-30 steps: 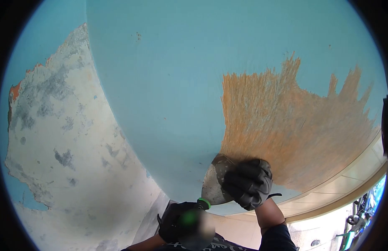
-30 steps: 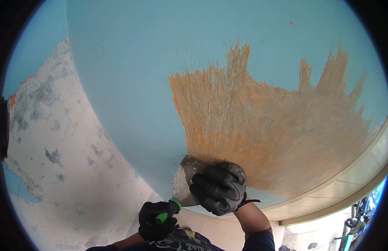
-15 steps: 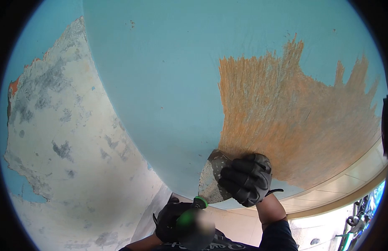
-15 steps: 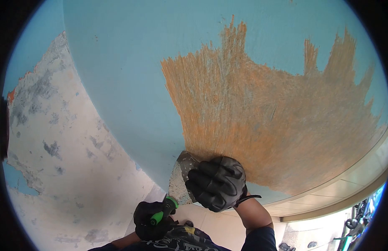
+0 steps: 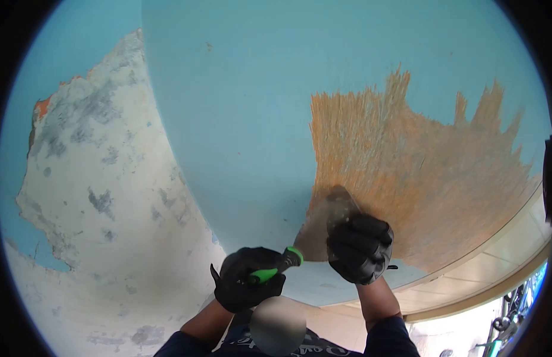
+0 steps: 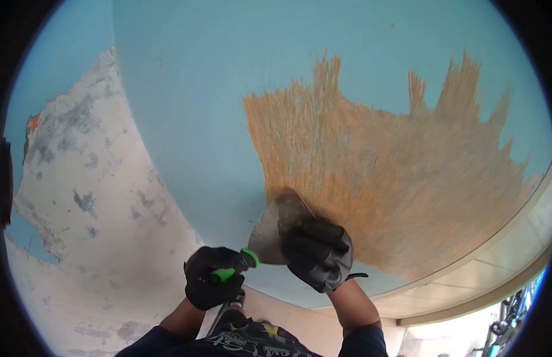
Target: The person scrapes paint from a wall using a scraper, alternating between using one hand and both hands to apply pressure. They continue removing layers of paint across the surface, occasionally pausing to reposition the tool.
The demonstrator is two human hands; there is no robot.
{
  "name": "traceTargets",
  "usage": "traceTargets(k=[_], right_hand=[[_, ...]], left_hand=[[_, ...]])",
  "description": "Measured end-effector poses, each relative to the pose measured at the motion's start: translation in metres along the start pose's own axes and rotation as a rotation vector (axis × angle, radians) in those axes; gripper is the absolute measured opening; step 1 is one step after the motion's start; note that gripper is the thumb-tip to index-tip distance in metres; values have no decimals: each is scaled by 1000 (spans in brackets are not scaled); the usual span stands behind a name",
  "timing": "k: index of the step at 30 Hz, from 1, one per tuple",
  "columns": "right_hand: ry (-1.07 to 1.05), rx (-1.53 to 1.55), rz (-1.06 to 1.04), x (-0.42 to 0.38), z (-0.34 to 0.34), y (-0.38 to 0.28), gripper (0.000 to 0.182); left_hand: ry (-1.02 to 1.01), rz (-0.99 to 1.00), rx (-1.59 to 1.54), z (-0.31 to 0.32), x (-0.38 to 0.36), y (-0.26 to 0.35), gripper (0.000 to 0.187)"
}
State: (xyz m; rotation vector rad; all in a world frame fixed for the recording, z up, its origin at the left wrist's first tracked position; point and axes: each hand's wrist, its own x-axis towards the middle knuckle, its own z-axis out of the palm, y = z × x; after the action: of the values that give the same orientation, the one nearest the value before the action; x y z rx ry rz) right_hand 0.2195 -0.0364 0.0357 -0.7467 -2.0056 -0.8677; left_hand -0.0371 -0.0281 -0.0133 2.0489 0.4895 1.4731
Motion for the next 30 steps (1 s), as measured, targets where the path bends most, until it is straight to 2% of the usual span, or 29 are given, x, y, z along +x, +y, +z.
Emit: traceTargets(k=[2, 4, 6, 8, 10, 14, 16, 17, 18, 20, 22, 24, 26, 27, 28, 30], right_hand=[[113, 128, 30, 3, 0, -3, 29], [88, 176, 19, 1, 3, -1, 25], [54, 231, 22, 0, 7, -2, 23], [62, 170, 19, 6, 10, -2, 21], [54, 175, 47, 11, 8, -5, 22], [56, 129, 107, 10, 4, -18, 29], [151, 162, 370, 9, -5, -33, 39], [236, 153, 472, -9, -5, -44, 60], [244, 143, 477, -20, -6, -58, 60], [624, 577, 974, -42, -11, -85, 76], [527, 1127, 1111, -73, -22, -113, 78], [297, 1342, 1203, -97, -26, -151, 62], [-353, 842, 1153, -109, -46, -175, 46], [-119, 1080, 1380, -58, -55, -176, 32], [-107, 1080, 1380, -59, -54, -178, 32], [186, 1170, 1472, -70, -50, -182, 28]], left_hand=[[12, -131, -155, 8, -20, 0, 44], [40, -173, -132, 21, -42, 4, 43], [123, -335, -215, 34, -59, 4, 39], [111, -288, -189, 40, -59, 12, 43], [101, -452, -485, 39, -60, 19, 42], [-24, -586, -623, 25, -63, 32, 45], [-39, -551, -585, 22, -73, 38, 45], [-36, -501, -556, 23, -77, 40, 46], [-50, -498, -554, 24, -85, 41, 46], [69, -598, -651, 29, -97, 41, 45], [25, -509, -544, 33, -94, 38, 42], [-15, -434, -429, 37, -90, 39, 38], [-273, -214, -83, 38, -82, 46, 37], [-394, -403, -179, 38, -99, 36, 43], [-403, -399, -175, 37, -97, 33, 43], [-517, -269, -120, 36, -87, 29, 47]])
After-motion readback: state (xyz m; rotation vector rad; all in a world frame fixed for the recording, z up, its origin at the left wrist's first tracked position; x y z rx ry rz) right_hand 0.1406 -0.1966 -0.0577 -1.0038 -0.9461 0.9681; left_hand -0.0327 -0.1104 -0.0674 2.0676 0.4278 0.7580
